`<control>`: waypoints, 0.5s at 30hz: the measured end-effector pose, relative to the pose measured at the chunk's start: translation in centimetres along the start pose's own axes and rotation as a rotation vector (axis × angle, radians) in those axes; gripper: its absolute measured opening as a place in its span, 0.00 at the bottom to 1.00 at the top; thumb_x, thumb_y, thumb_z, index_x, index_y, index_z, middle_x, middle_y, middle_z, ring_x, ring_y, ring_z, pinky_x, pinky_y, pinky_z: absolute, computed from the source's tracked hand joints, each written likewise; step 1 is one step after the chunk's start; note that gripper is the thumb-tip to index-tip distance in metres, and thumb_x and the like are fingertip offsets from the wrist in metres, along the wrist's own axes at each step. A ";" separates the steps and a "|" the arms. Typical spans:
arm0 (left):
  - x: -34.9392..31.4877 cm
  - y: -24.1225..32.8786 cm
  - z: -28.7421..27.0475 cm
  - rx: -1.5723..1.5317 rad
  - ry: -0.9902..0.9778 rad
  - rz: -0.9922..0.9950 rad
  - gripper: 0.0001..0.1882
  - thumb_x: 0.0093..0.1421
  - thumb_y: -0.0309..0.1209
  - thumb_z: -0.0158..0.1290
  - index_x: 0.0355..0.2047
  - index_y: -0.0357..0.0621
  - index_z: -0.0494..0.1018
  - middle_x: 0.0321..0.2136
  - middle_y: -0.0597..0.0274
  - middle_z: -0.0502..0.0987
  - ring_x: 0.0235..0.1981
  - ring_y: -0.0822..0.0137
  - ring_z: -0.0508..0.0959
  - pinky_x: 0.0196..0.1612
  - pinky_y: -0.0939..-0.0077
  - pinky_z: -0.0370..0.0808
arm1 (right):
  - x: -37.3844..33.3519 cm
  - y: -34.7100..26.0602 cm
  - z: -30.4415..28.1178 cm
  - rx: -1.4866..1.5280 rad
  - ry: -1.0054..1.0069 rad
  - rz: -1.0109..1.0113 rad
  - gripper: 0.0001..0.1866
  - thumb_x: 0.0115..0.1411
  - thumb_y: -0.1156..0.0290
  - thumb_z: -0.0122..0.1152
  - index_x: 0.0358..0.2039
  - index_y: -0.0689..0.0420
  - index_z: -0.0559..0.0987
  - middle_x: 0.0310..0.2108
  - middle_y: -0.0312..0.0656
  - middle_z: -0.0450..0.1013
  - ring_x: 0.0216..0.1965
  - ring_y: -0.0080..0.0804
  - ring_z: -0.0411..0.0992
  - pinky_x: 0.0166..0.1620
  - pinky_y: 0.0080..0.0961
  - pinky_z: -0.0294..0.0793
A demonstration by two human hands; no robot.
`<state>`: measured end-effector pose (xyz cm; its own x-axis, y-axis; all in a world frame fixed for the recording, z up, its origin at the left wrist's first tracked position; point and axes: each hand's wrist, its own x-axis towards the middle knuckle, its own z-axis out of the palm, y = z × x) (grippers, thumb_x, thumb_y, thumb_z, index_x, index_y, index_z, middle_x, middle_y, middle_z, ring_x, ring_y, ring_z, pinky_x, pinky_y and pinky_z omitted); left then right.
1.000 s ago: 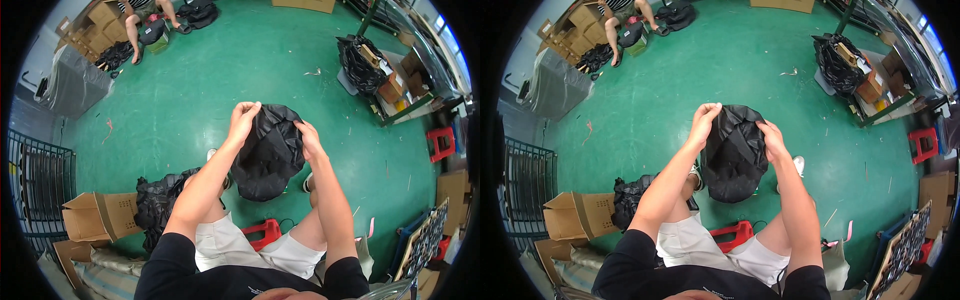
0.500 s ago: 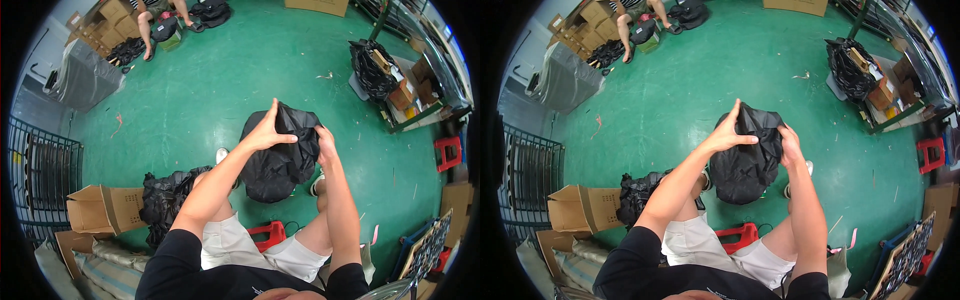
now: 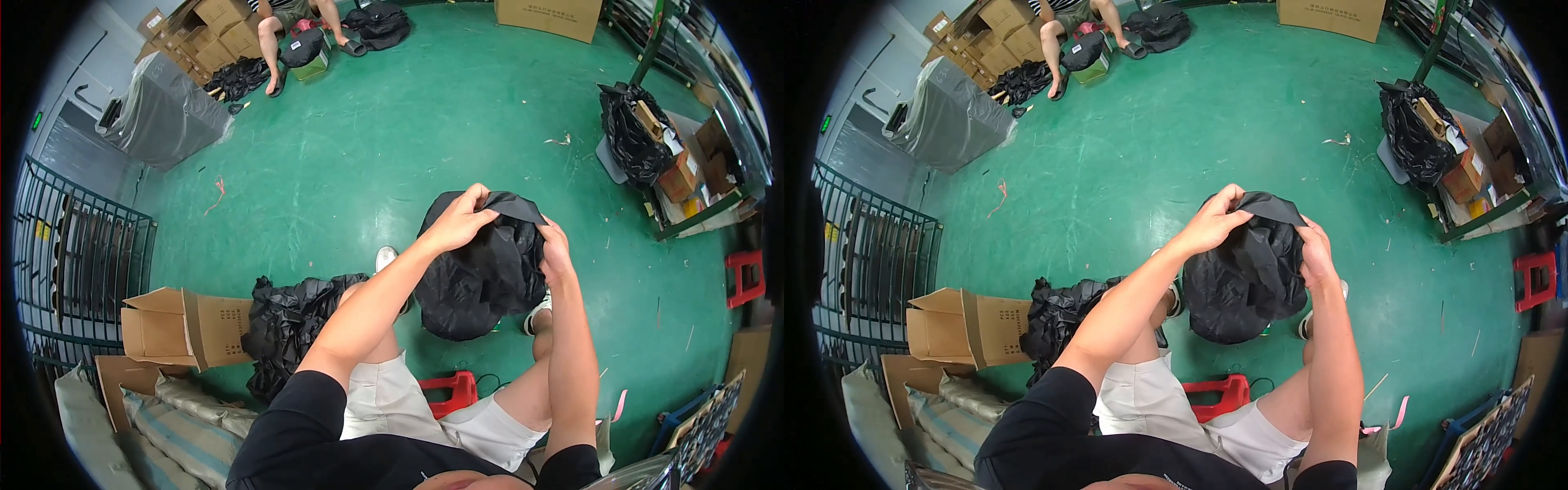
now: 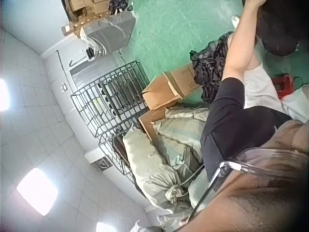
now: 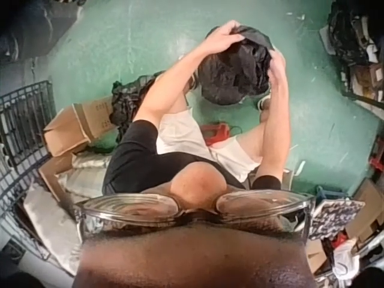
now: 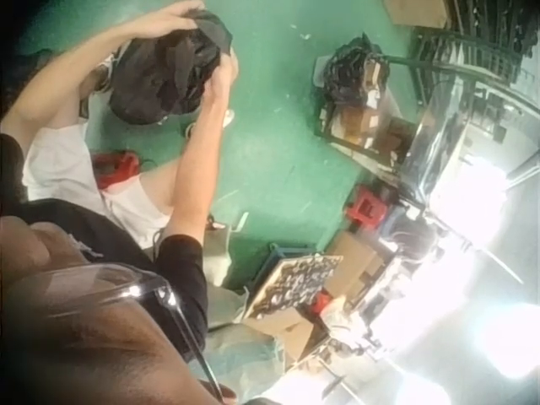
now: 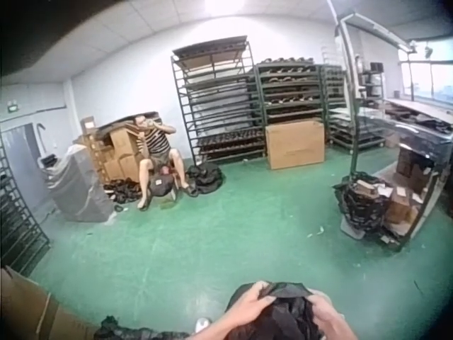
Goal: Inspecting and smoothing out individual black fabric covers or bags.
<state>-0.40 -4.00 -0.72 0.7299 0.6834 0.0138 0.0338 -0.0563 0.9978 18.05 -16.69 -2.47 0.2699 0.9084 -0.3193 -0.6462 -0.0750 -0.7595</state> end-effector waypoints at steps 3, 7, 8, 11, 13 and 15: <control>0.3 0.0 -0.5 0.136 -0.008 -0.023 0.13 0.64 0.35 0.53 0.29 0.36 0.74 0.23 0.72 0.72 0.27 0.77 0.68 0.34 0.78 0.68 | -0.4 -0.1 0.7 -0.041 0.032 0.015 0.16 0.66 0.73 0.44 0.50 0.65 0.74 0.45 0.45 0.77 0.44 0.33 0.77 0.48 0.29 0.78; 0.5 -0.1 -2.4 -0.315 -0.261 -0.312 0.14 0.66 0.37 0.52 0.36 0.37 0.78 0.32 0.68 0.80 0.32 0.79 0.76 0.39 0.80 0.72 | -0.7 -0.5 0.7 -0.075 -0.046 0.114 0.18 0.66 0.70 0.44 0.49 0.67 0.75 0.44 0.47 0.77 0.43 0.35 0.77 0.49 0.31 0.77; 0.1 0.8 -2.7 -0.330 -0.238 -0.364 0.15 0.65 0.38 0.53 0.36 0.36 0.78 0.32 0.65 0.81 0.32 0.76 0.78 0.39 0.79 0.74 | -0.7 -0.4 0.3 -0.075 -0.038 0.114 0.18 0.66 0.70 0.44 0.49 0.67 0.75 0.44 0.47 0.77 0.43 0.35 0.77 0.49 0.31 0.77; -0.6 2.6 -3.0 -0.573 -0.325 -0.497 0.17 0.65 0.40 0.53 0.34 0.34 0.78 0.32 0.59 0.82 0.30 0.72 0.80 0.36 0.75 0.78 | -1.2 -0.6 -0.6 0.150 -0.163 0.231 0.20 0.67 0.66 0.46 0.50 0.68 0.75 0.46 0.50 0.77 0.44 0.38 0.77 0.51 0.35 0.76; -0.8 3.1 -3.2 -0.570 -0.298 -0.498 0.18 0.65 0.41 0.54 0.35 0.34 0.78 0.33 0.58 0.82 0.31 0.71 0.81 0.37 0.75 0.78 | -2.0 -1.0 0.2 0.317 -0.264 0.231 0.24 0.68 0.60 0.46 0.50 0.69 0.74 0.48 0.53 0.76 0.47 0.43 0.77 0.54 0.40 0.75; -1.1 4.3 -3.3 -0.571 -0.268 -0.468 0.20 0.65 0.41 0.54 0.40 0.31 0.77 0.35 0.57 0.82 0.34 0.69 0.81 0.41 0.74 0.78 | -2.1 -1.0 -0.2 0.378 -0.290 0.228 0.26 0.69 0.58 0.44 0.52 0.70 0.73 0.50 0.55 0.74 0.49 0.46 0.75 0.56 0.42 0.73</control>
<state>-3.28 -2.56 3.81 0.8686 0.3407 -0.3597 0.0753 0.6269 0.7754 18.31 -18.58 -1.19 -0.0812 0.9668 -0.2423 -0.8922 -0.1789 -0.4148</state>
